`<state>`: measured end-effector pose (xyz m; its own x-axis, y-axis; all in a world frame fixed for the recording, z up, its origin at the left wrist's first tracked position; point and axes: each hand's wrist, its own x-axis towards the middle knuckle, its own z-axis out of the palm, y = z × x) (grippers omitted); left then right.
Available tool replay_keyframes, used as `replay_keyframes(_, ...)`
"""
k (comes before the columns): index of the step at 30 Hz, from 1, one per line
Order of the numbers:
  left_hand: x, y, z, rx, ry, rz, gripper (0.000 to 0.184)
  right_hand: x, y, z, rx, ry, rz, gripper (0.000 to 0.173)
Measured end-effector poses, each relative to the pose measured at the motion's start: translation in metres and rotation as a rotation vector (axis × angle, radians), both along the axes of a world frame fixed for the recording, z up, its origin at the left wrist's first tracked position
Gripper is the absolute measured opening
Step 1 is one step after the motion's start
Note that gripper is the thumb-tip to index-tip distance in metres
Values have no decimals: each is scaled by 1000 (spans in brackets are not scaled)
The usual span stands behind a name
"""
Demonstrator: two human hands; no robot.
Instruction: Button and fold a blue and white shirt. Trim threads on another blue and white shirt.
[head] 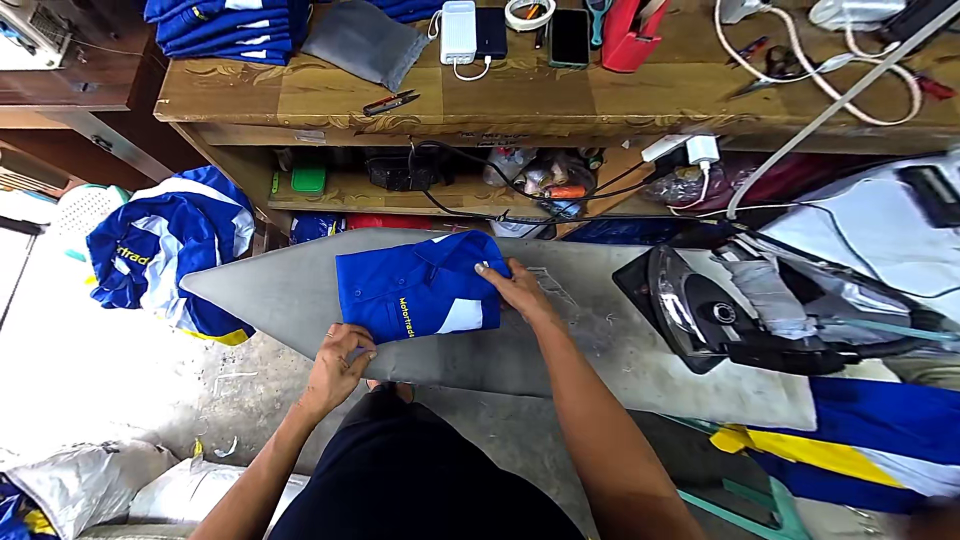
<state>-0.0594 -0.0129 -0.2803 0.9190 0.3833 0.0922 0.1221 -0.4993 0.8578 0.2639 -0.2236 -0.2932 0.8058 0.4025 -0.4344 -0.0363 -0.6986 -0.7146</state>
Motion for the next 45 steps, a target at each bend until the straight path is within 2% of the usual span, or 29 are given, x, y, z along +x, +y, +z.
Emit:
replay_keyframes(1,2,-2,-2,122,-4,-21,13,-3,-3,5,55,-11,-45,68)
replay_keyframes(3,9,-6,-9,320,-36,-68,15,-17,-9,19,106,-304,-18,66)
replay_keyframes(5,18,-10,-17,415,-36,-71,17,-36,-9,24,217,-643,147,44)
replay_keyframes(6,22,-10,-22,440,-23,-53,17,-50,-5,25,296,-723,277,30)
replay_keyframes(7,24,-10,-26,452,-9,-34,17,-68,2,23,344,-722,438,21)
replay_keyframes(9,29,-8,-31,447,12,-8,17,-99,21,20,326,-665,780,20)
replay_keyframes(10,31,-8,-33,436,22,-1,16,-109,30,14,292,-659,885,26)
replay_keyframes(12,31,-7,-36,411,35,7,15,-120,42,-2,233,-677,961,34)
replay_keyframes(14,31,-4,-39,391,48,1,15,-121,48,-14,208,-705,958,34)
replay_keyframes(17,32,-3,-43,368,47,-5,15,-115,48,-20,222,-710,955,24)
replay_keyframes(21,30,-6,-41,371,51,2,19,-108,49,-23,246,-660,962,25)
replay_keyframes(24,30,-11,-38,444,22,10,22,-107,51,-21,243,-619,945,26)
replay_keyframes(30,39,-25,-42,636,-74,34,14,-106,56,-16,225,-542,919,29)
replay_keyframes(39,42,-23,-44,683,-169,50,17,-105,62,-17,210,-448,861,34)
replay_keyframes(42,45,-26,-46,644,-151,83,19,-106,63,-14,197,-428,847,35)
replay_keyframes(45,40,-26,-43,494,-106,120,18,-105,63,-14,199,-429,846,35)
